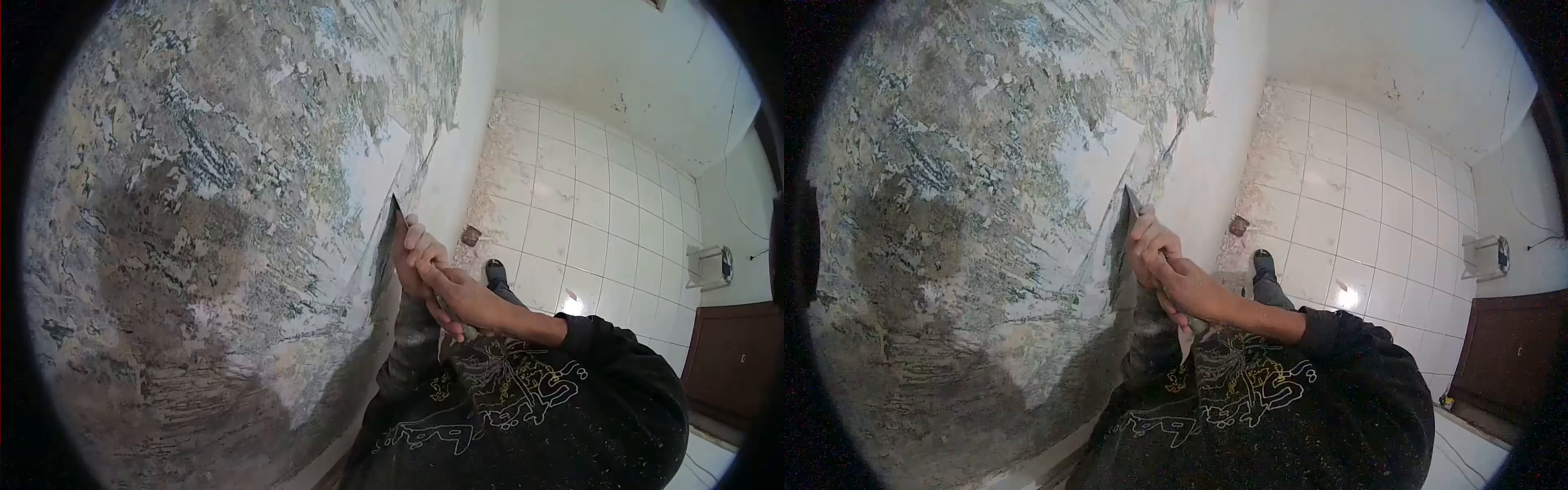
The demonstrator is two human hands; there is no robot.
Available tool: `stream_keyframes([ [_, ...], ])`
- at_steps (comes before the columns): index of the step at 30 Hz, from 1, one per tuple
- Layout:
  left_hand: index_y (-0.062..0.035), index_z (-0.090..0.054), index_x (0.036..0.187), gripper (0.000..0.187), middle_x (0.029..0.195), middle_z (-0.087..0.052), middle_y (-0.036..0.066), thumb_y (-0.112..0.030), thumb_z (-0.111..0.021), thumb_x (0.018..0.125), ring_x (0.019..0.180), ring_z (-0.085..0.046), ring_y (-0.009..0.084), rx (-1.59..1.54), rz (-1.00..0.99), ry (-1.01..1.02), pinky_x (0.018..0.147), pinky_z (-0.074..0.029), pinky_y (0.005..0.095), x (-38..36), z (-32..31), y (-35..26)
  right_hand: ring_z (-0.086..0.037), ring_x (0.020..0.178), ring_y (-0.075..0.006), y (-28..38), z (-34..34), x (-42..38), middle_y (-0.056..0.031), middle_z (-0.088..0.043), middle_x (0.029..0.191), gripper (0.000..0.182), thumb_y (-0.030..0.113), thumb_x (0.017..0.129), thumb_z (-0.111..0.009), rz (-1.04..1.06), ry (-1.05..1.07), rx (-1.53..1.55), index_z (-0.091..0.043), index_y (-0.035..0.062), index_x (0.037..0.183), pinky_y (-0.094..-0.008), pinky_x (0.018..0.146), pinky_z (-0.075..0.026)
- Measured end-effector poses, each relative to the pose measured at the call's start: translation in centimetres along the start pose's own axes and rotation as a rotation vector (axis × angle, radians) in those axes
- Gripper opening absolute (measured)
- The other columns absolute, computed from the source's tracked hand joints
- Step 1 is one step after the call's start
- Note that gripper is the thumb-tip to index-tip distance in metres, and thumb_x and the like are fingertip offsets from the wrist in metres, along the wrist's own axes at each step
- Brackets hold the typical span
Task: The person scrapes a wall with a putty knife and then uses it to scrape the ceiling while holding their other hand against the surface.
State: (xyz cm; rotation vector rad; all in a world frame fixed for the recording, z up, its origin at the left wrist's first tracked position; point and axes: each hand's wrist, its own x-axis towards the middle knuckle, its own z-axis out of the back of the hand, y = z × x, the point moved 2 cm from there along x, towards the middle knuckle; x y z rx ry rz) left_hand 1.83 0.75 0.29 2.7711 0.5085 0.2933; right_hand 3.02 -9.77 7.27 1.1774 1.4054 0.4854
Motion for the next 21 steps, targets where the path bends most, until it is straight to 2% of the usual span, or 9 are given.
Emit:
stream_keyframes([
  [2,-0.0045,-0.045,0.097,0.034,0.055,-0.039,0.001,-0.033,-0.028,0.098,0.042,-0.038,0.0088,-0.045,-0.041,0.002,0.038,-0.032,0.0208,-1.0,0.6,0.7,-0.048,0.036,-0.0137,-1.0,0.3,-0.4,-0.0057,-0.047,0.050,0.055,0.048,0.094,-0.030,-0.026,-0.048,-0.117,-0.045,-0.0051,0.087,-0.0239,0.034,-0.039],
  [5,-0.0027,-0.045,0.097,0.033,0.055,-0.037,0.001,-0.031,-0.027,0.099,0.043,-0.038,0.0087,0.009,-0.025,0.147,0.041,-0.033,0.0208,-3.0,-0.6,-0.4,-0.047,0.034,-0.0130,-2.8,-1.3,0.7,-0.0055,-0.051,0.051,0.060,0.047,0.093,-0.030,0.063,0.075,-0.142,-0.035,-0.0093,0.112,-0.0275,0.033,-0.042],
  [6,-0.0027,-0.044,0.097,0.032,0.055,-0.037,0.000,-0.030,-0.027,0.099,0.042,-0.037,0.0087,-0.045,-0.024,0.080,0.040,-0.033,0.0209,-2.8,-0.3,0.2,-0.048,0.034,-0.0133,-2.7,-1.2,0.4,-0.0054,-0.050,0.049,0.057,0.047,0.094,-0.029,0.073,0.030,-0.097,-0.039,-0.0079,0.104,-0.0268,0.033,-0.042],
  [9,-0.0028,-0.043,0.098,0.030,0.055,-0.037,0.000,-0.028,-0.027,0.099,0.039,-0.035,0.0088,-0.160,-0.024,-0.080,0.039,-0.032,0.0210,0.8,-1.6,0.5,-0.048,0.034,-0.0138,-0.1,0.1,1.0,-0.0051,-0.050,0.050,0.056,0.047,0.094,-0.030,0.059,0.013,0.034,-0.042,-0.0069,0.101,-0.0278,0.034,-0.042],
  [10,-0.0066,-0.038,0.086,0.011,0.058,-0.042,-0.002,-0.011,-0.032,0.095,0.052,-0.045,0.0072,0.043,0.001,0.075,0.046,-0.041,0.0215,1.1,-0.8,0.2,-0.049,0.035,-0.0148,0.8,0.2,0.3,-0.0057,-0.051,0.053,0.053,0.046,0.094,-0.030,0.052,0.000,0.058,-0.043,-0.0062,0.096,-0.0282,0.035,-0.043],
  [12,-0.0075,-0.038,0.086,0.011,0.057,-0.041,-0.004,-0.012,-0.033,0.095,0.052,-0.044,0.0047,0.216,0.052,0.260,0.047,-0.040,0.0200,-0.7,1.9,-1.3,-0.048,0.036,-0.0121,-1.2,-0.1,0.2,-0.0049,-0.049,0.052,0.049,0.041,0.095,-0.028,0.053,0.008,-0.079,-0.040,-0.0048,0.105,-0.0244,0.032,-0.040],
  [14,-0.0076,-0.039,0.084,0.015,0.058,-0.040,-0.008,-0.015,-0.033,0.096,0.052,-0.043,0.0003,0.154,0.062,0.253,0.049,-0.039,0.0159,-2.8,0.3,-0.4,-0.048,0.037,-0.0116,-2.7,-0.8,-0.1,-0.0054,-0.048,0.051,0.049,0.038,0.096,-0.027,0.069,0.054,-0.203,-0.034,-0.0054,0.117,-0.0236,0.032,-0.039],
  [18,-0.0056,-0.044,0.089,0.031,0.053,-0.036,-0.005,-0.030,-0.027,0.099,0.039,-0.033,0.0041,0.064,0.029,0.064,0.036,-0.031,0.0206,-0.4,1.4,-1.2,-0.047,0.035,-0.0127,-1.5,-0.8,1.2,-0.0049,-0.047,0.050,0.043,0.037,0.096,-0.028,0.096,-0.085,-0.091,-0.042,-0.0037,0.100,-0.0241,0.035,-0.040],
  [21,-0.0057,-0.043,0.092,0.032,0.054,-0.036,-0.004,-0.031,-0.025,0.099,0.039,-0.035,0.0054,-0.062,-0.021,-0.136,0.037,-0.033,0.0219,2.3,-1.1,0.2,-0.053,0.038,-0.0158,0.4,1.0,1.7,-0.0086,-0.052,0.051,0.060,0.045,0.093,-0.030,0.055,-0.014,-0.013,-0.042,-0.0112,0.110,-0.0263,0.037,-0.043],
])
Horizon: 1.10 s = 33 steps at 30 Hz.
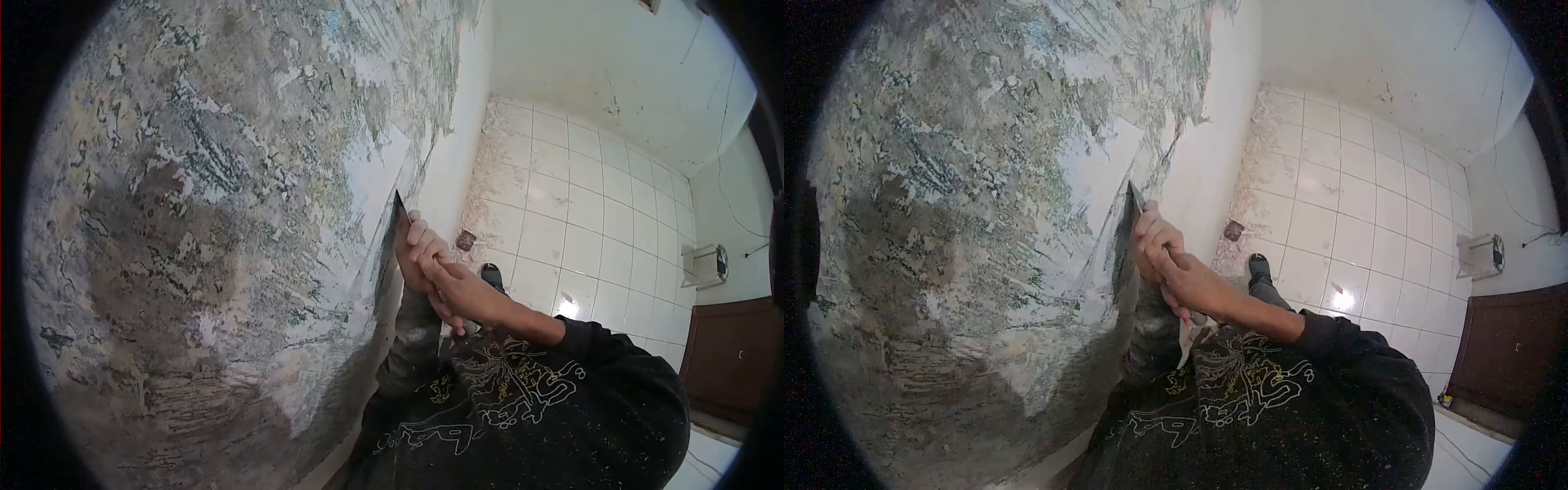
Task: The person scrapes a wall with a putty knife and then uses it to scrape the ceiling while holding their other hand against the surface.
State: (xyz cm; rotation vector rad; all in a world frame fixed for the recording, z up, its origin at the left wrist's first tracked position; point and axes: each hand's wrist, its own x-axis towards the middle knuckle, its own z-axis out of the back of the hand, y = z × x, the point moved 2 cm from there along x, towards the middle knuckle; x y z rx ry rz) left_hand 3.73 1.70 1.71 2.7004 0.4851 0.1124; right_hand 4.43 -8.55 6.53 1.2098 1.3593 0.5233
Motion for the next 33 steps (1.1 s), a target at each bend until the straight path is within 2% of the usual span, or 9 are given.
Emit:
stream_keyframes([
  [4,-0.0057,-0.041,0.095,0.032,0.055,-0.041,0.000,-0.032,-0.023,0.099,0.040,-0.041,0.0097,0.084,0.014,0.370,0.037,-0.036,0.0218,-5.3,1.7,0.2,-0.053,0.042,-0.0139,-4.3,-1.4,-1.6,-0.0076,-0.053,0.056,0.057,0.044,0.094,-0.031,0.000,-0.020,-0.214,-0.047,-0.0099,0.106,-0.0256,0.039,-0.043],
  [5,-0.0052,-0.040,0.096,0.033,0.056,-0.042,0.001,-0.032,-0.022,0.099,0.041,-0.043,0.0101,0.052,-0.003,0.314,0.037,-0.036,0.0218,-5.3,2.4,-0.4,-0.052,0.043,-0.0129,-5.2,-1.5,-0.9,-0.0067,-0.052,0.057,0.059,0.044,0.094,-0.034,0.053,0.005,-0.267,-0.040,-0.0101,0.115,-0.0262,0.041,-0.043],
  [8,-0.0037,-0.038,0.096,0.033,0.058,-0.045,0.004,-0.032,-0.022,0.099,0.042,-0.046,0.0110,0.059,-0.069,0.257,0.038,-0.038,0.0221,-5.3,3.1,-0.6,-0.051,0.049,-0.0123,-3.7,-1.5,-1.6,-0.0052,-0.049,0.056,0.052,0.046,0.094,-0.033,-0.039,0.038,-0.189,-0.048,-0.0035,0.089,-0.0235,0.043,-0.042],
  [12,-0.0011,-0.038,0.098,0.033,0.061,-0.048,0.007,-0.030,-0.022,0.099,0.042,-0.046,0.0137,0.043,-0.109,0.245,0.038,-0.040,0.0231,-5.0,2.8,-0.3,-0.051,0.043,-0.0139,-3.3,-1.6,-1.9,-0.0051,-0.049,0.056,0.049,0.045,0.095,-0.032,-0.036,0.005,-0.151,-0.043,-0.0026,0.092,-0.0238,0.037,-0.041],
  [18,-0.0011,-0.039,0.107,0.026,0.072,-0.053,0.007,-0.022,-0.028,0.098,0.064,-0.056,0.0151,-0.061,-0.069,0.250,0.056,-0.047,0.0230,-8.9,4.6,-1.9,-0.052,0.050,-0.0149,-6.3,-4.2,-2.7,-0.0065,-0.050,0.068,0.043,0.046,0.094,-0.033,-0.111,0.353,0.414,-0.040,0.0038,0.097,-0.0267,0.043,-0.047],
  [22,-0.0050,-0.042,0.107,0.019,0.081,-0.055,0.004,-0.019,-0.034,0.096,0.076,-0.056,0.0150,-0.118,-0.071,0.000,0.069,-0.048,0.0268,-10.2,4.7,-1.6,-0.054,0.059,-0.0155,-7.0,-5.2,-2.4,-0.0054,-0.050,0.074,0.038,0.046,0.093,-0.038,-0.114,0.358,0.632,-0.041,0.0085,0.100,-0.0282,0.054,-0.048],
  [25,-0.0082,-0.044,0.106,0.018,0.087,-0.057,0.002,-0.020,-0.035,0.096,0.080,-0.055,0.0152,-0.381,0.117,0.243,0.076,-0.047,0.0307,-9.4,5.4,-1.9,-0.048,0.055,-0.0133,-6.7,-5.8,-2.8,-0.0017,-0.047,0.071,0.040,0.050,0.091,-0.039,-0.188,0.269,0.744,-0.044,0.0103,0.095,-0.0287,0.052,-0.044],
  [28,-0.0094,-0.046,0.105,0.019,0.092,-0.057,0.002,-0.022,-0.035,0.096,0.082,-0.055,0.0165,-0.603,0.178,0.416,0.080,-0.046,0.0346,-8.9,7.7,-2.3,-0.041,0.047,-0.0101,-7.3,-5.6,-2.7,0.0013,-0.042,0.064,0.039,0.052,0.091,-0.037,-0.216,0.477,0.978,-0.043,0.0141,0.092,-0.0245,0.044,-0.036],
  [33,-0.0092,-0.048,0.105,0.023,0.096,-0.056,0.005,-0.025,-0.036,0.095,0.082,-0.056,0.0211,-0.372,0.313,0.180,0.081,-0.047,0.0376,-9.0,4.7,-2.9,-0.027,0.036,-0.0061,-5.9,-5.9,-2.4,0.0039,-0.032,0.053,0.039,0.053,0.092,-0.031,-0.171,0.390,1.026,-0.040,0.0158,0.083,-0.0197,0.033,-0.022],
])
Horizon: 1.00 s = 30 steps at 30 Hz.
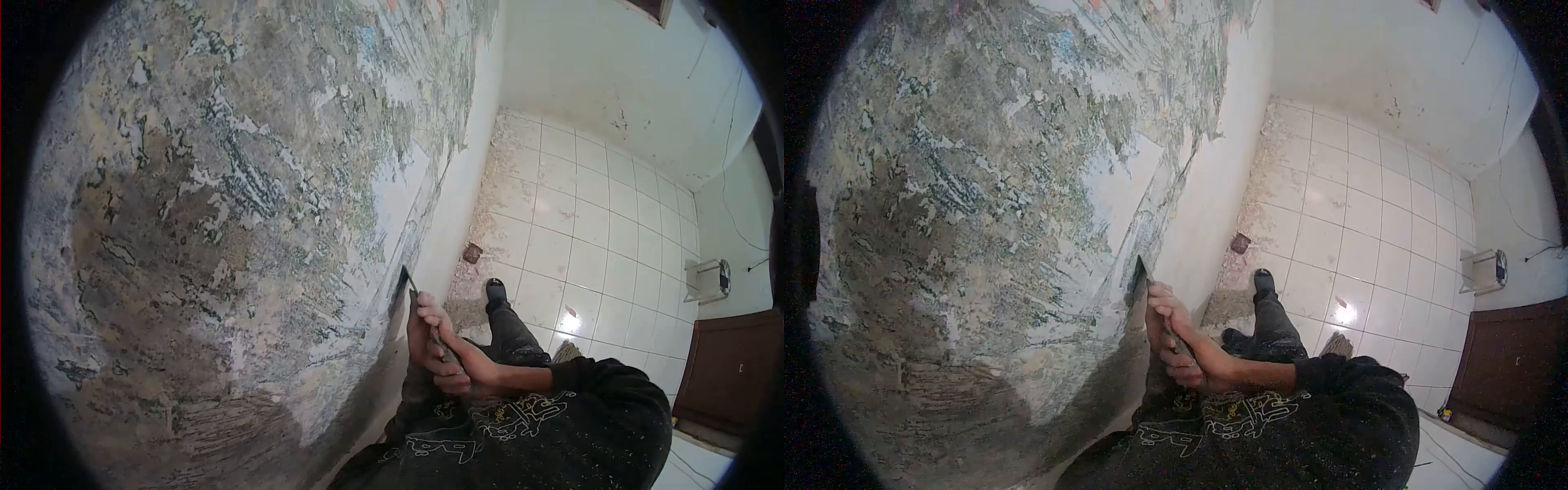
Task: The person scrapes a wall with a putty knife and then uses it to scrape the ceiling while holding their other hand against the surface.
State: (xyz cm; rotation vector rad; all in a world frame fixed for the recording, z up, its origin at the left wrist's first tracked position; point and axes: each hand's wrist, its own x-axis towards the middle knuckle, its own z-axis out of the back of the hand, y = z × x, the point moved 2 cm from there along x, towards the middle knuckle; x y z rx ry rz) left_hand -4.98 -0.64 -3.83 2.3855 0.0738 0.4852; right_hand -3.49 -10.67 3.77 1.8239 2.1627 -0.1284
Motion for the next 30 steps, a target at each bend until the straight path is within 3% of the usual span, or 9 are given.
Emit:
stream_keyframes([
  [4,-0.0092,-0.048,0.106,0.023,0.097,-0.056,0.005,-0.025,-0.035,0.095,0.082,-0.056,0.0206,0.070,-0.009,0.009,0.081,-0.047,0.0370,1.2,-0.9,0.4,-0.029,0.035,-0.0060,1.4,-1.3,1.3,0.0047,-0.031,0.051,0.041,0.057,0.089,-0.036,0.067,-0.111,0.017,-0.038,0.0167,0.080,-0.0201,0.032,-0.022],
  [8,-0.0093,-0.048,0.106,0.023,0.097,-0.056,0.005,-0.024,-0.035,0.095,0.082,-0.056,0.0201,0.086,0.011,0.001,0.080,-0.047,0.0364,1.6,-0.9,1.0,-0.033,0.036,-0.0061,1.3,-1.2,-0.3,0.0045,-0.034,0.052,0.041,0.056,0.089,-0.039,0.012,-0.155,-0.246,-0.037,0.0168,0.077,-0.0200,0.031,-0.025],
  [12,-0.0093,-0.048,0.107,0.023,0.097,-0.057,0.005,-0.024,-0.035,0.095,0.083,-0.057,0.0196,0.086,0.005,0.001,0.080,-0.047,0.0359,2.5,-0.4,1.2,-0.029,0.032,-0.0052,4.0,-2.0,1.2,0.0051,-0.031,0.048,0.041,0.056,0.089,-0.039,0.177,-0.224,-0.176,-0.039,0.0169,0.076,-0.0194,0.028,-0.024],
  [15,-0.0093,-0.048,0.108,0.023,0.097,-0.057,0.004,-0.023,-0.035,0.095,0.083,-0.057,0.0192,0.100,0.001,0.007,0.080,-0.047,0.0354,1.4,0.0,1.6,-0.030,0.031,-0.0054,2.2,-0.4,-0.5,0.0052,-0.031,0.046,0.040,0.055,0.089,-0.040,0.019,-0.288,-0.191,-0.040,0.0168,0.076,-0.0194,0.027,-0.024],
  [19,-0.0094,-0.048,0.108,0.023,0.097,-0.057,0.004,-0.023,-0.035,0.095,0.083,-0.057,0.0188,0.134,0.011,0.008,0.080,-0.047,0.0349,2.7,0.3,1.9,-0.033,0.031,-0.0063,3.1,1.9,-0.5,0.0049,-0.036,0.048,0.043,0.056,0.087,-0.044,0.029,-0.261,-0.297,-0.042,0.0140,0.079,-0.0208,0.027,-0.026],
  [30,-0.0095,-0.047,0.110,0.023,0.098,-0.057,0.004,-0.021,-0.035,0.094,0.083,-0.057,0.0174,0.172,0.034,-0.017,0.079,-0.047,0.0333,3.5,-0.6,1.4,-0.032,0.030,-0.0045,3.0,1.1,0.4,0.0050,-0.031,0.045,0.042,0.056,0.088,-0.042,0.163,-0.188,-0.235,-0.039,0.0156,0.077,-0.0179,0.025,-0.024],
])
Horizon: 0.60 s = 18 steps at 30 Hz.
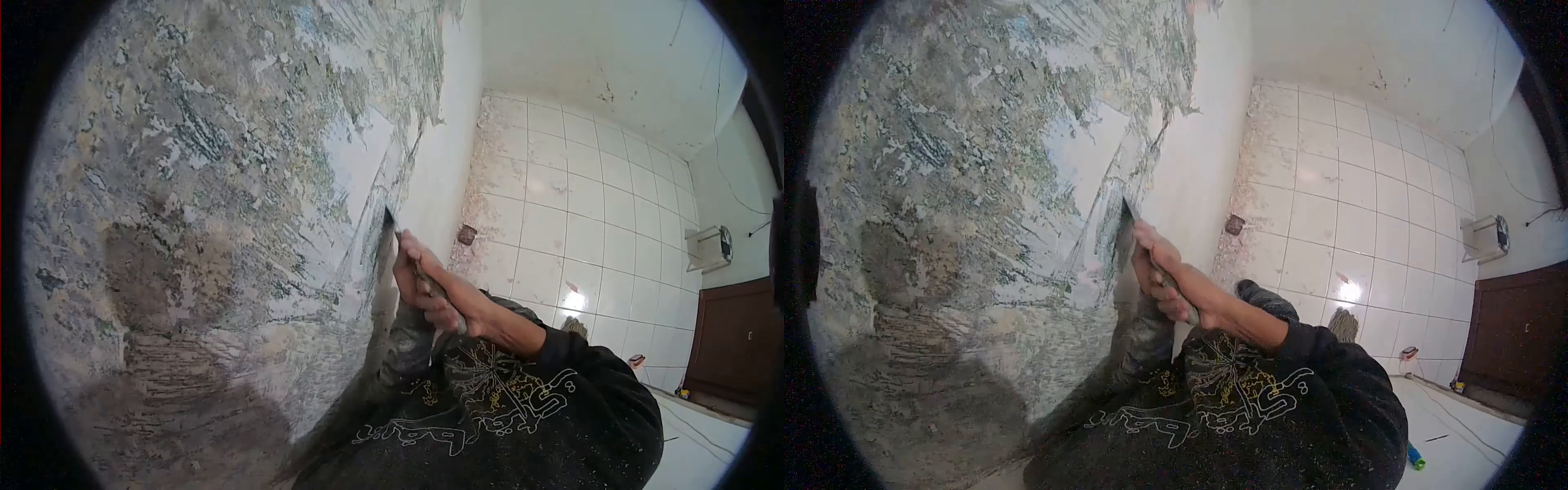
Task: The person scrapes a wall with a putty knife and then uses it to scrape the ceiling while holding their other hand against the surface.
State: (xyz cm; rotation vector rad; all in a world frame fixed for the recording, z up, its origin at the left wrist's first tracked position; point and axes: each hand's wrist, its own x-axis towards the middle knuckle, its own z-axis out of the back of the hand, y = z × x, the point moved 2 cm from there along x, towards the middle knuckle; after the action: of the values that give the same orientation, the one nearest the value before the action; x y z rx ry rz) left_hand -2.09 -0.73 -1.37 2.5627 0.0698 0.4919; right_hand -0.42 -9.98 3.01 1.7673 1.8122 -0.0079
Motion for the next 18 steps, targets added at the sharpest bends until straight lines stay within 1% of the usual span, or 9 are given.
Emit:
stream_keyframes([
  [1,-0.0095,-0.047,0.110,0.023,0.098,-0.057,0.004,-0.021,-0.035,0.094,0.084,-0.057,0.0173,0.003,0.004,-0.002,0.079,-0.047,0.0332,-0.2,0.1,0.1,-0.033,0.030,-0.0045,0.1,-0.1,-0.4,0.0050,-0.031,0.044,0.042,0.056,0.087,-0.043,0.011,0.009,-0.010,-0.039,0.0156,0.076,-0.0180,0.025,-0.024],
  [2,-0.0095,-0.047,0.110,0.023,0.098,-0.057,0.004,-0.021,-0.035,0.094,0.084,-0.057,0.0172,0.017,0.009,0.003,0.079,-0.047,0.0330,-0.7,0.0,0.1,-0.033,0.031,-0.0045,-0.1,-0.5,-1.0,0.0048,-0.033,0.045,0.043,0.057,0.087,-0.042,-0.068,-0.038,-0.067,-0.040,0.0152,0.075,-0.0183,0.025,-0.023],
  [5,-0.0096,-0.047,0.111,0.023,0.098,-0.057,0.004,-0.021,-0.035,0.094,0.084,-0.057,0.0168,0.031,0.013,0.000,0.079,-0.047,0.0326,-0.6,0.1,0.1,-0.035,0.031,-0.0072,-1.2,1.3,0.8,0.0050,-0.037,0.047,0.045,0.059,0.086,-0.041,-0.094,0.014,-0.046,-0.043,0.0158,0.073,-0.0221,0.026,-0.027],
  [6,-0.0096,-0.047,0.111,0.023,0.098,-0.057,0.004,-0.021,-0.035,0.094,0.084,-0.057,0.0167,0.035,0.010,-0.003,0.079,-0.047,0.0324,-0.6,0.1,0.1,-0.037,0.032,-0.0076,-1.2,1.6,0.7,0.0043,-0.039,0.047,0.044,0.058,0.087,-0.041,-0.054,0.013,-0.036,-0.045,0.0157,0.075,-0.0227,0.027,-0.029],
  [9,-0.0096,-0.047,0.111,0.024,0.098,-0.057,0.003,-0.020,-0.035,0.094,0.084,-0.057,0.0163,0.039,0.012,-0.020,0.078,-0.047,0.0320,-0.4,0.2,0.2,-0.038,0.032,-0.0072,-0.6,0.8,-0.3,0.0043,-0.038,0.047,0.044,0.057,0.088,-0.040,0.031,0.003,-0.080,-0.044,0.0152,0.075,-0.0229,0.027,-0.029],
  [12,-0.0096,-0.047,0.112,0.024,0.098,-0.057,0.003,-0.020,-0.035,0.094,0.084,-0.057,0.0159,0.059,0.030,-0.013,0.078,-0.047,0.0316,0.3,0.1,0.1,-0.038,0.034,-0.0067,0.6,-0.4,-0.6,0.0047,-0.038,0.048,0.043,0.055,0.089,-0.039,0.037,0.057,-0.138,-0.042,0.0151,0.076,-0.0224,0.029,-0.030],
  [15,-0.0097,-0.047,0.112,0.024,0.099,-0.057,0.003,-0.019,-0.035,0.093,0.084,-0.057,0.0155,0.057,0.035,-0.025,0.078,-0.047,0.0312,1.1,0.0,-0.1,-0.030,0.031,-0.0049,1.2,0.4,1.3,0.0048,-0.032,0.046,0.047,0.060,0.086,-0.040,0.050,-0.047,-0.001,-0.038,0.0147,0.075,-0.0191,0.027,-0.023],
  [16,-0.0097,-0.047,0.112,0.024,0.099,-0.057,0.003,-0.019,-0.035,0.093,0.084,-0.058,0.0154,0.058,0.033,-0.022,0.078,-0.047,0.0310,0.8,-0.1,-0.1,-0.039,0.038,-0.0070,1.0,0.9,0.9,0.0032,-0.041,0.053,0.038,0.052,0.091,-0.037,0.028,0.065,-0.034,-0.044,0.0151,0.082,-0.0220,0.033,-0.032],
  [18,-0.0097,-0.047,0.113,0.024,0.099,-0.057,0.003,-0.019,-0.035,0.093,0.084,-0.058,0.0152,0.071,0.036,-0.007,0.078,-0.047,0.0307,0.2,-0.2,-0.1,-0.041,0.042,-0.0080,-0.2,-0.4,0.0,0.0020,-0.044,0.058,0.037,0.050,0.092,-0.036,0.140,-0.061,-0.197,-0.046,0.0148,0.089,-0.0239,0.035,-0.033],
])
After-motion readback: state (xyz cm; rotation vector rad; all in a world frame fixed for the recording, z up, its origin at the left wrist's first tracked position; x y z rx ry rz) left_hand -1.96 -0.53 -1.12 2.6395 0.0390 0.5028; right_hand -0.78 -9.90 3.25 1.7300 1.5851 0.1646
